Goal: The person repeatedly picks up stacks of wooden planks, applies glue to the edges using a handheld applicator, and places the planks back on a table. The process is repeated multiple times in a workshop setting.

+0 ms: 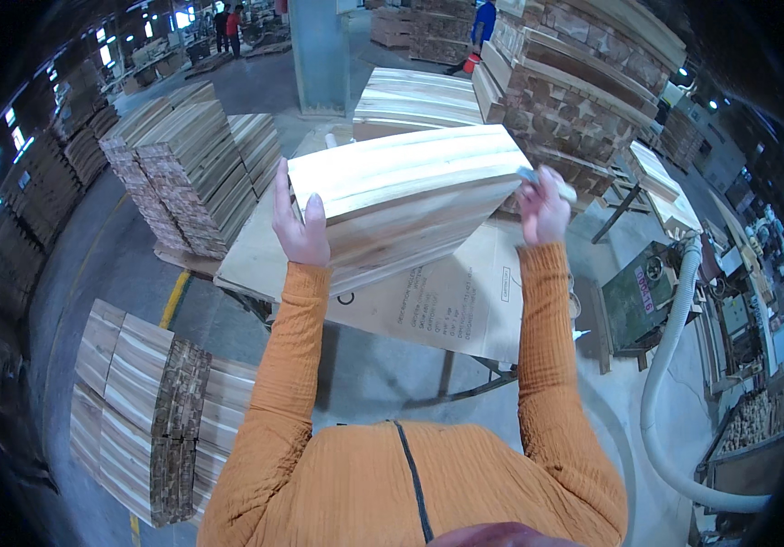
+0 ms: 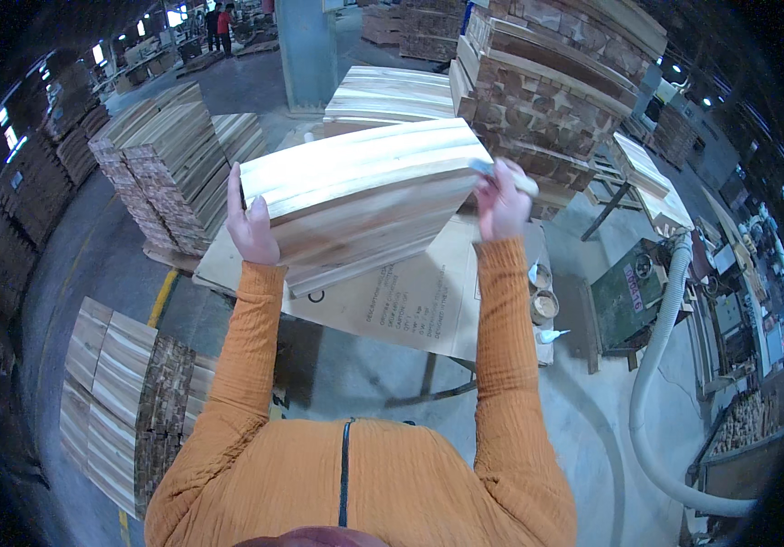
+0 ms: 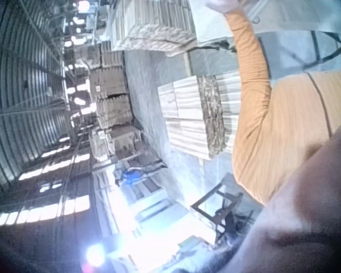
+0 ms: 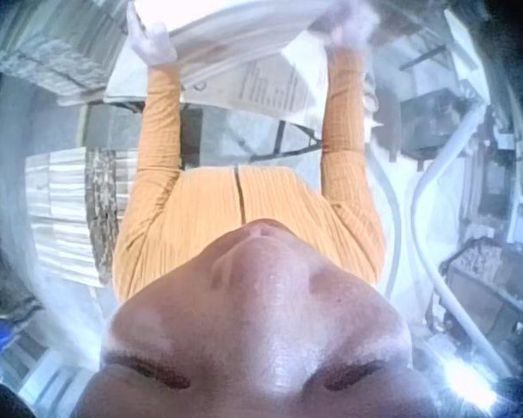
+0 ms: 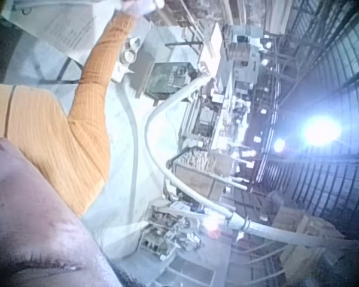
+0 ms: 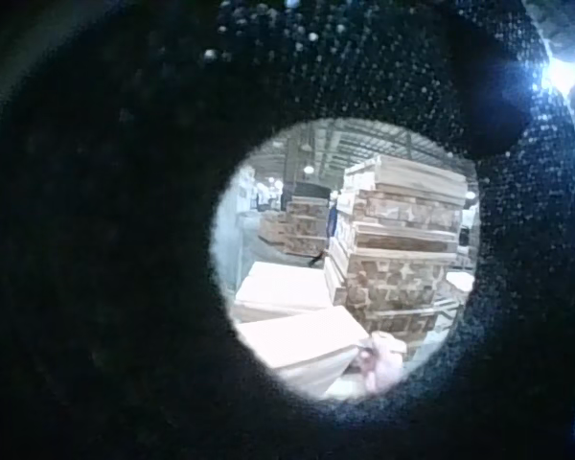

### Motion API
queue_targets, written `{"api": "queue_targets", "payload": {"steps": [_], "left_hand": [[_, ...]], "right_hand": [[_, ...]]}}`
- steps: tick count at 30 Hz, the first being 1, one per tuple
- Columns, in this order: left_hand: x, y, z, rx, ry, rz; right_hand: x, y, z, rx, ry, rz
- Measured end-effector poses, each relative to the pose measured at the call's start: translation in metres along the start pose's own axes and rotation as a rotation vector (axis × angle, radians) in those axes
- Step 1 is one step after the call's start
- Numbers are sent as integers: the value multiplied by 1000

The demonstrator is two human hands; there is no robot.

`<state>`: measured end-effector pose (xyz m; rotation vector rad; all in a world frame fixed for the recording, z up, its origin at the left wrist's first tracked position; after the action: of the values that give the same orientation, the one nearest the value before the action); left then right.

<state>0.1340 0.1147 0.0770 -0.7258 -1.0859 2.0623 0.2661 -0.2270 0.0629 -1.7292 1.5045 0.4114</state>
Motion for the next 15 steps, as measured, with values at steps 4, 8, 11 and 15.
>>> {"api": "queue_targets", "payload": {"steps": [4, 8, 11, 15], "left_hand": [[-5, 2, -2, -5, -13, 0], [-3, 5, -8, 56, 0, 46], [-7, 5, 0, 89, -37, 2], [-9, 7, -7, 38, -100, -33]], "right_hand": [[118, 34, 17, -109, 200, 339], [206, 83, 60, -417, 104, 534], [245, 108, 75, -463, 3, 617], [281, 117, 67, -309, 292, 713]]}}
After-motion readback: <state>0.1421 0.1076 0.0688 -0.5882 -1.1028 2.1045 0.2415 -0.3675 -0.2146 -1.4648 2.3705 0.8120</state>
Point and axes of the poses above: each hand's wrist, its own y-axis away from the middle knuckle, its own x-axis out of the back of the hand, z = x × y, the point moved 5 cm from there along -y, towards the middle knuckle, and after that the axes turned 7 degrees about -x, right-handed, at the moved point
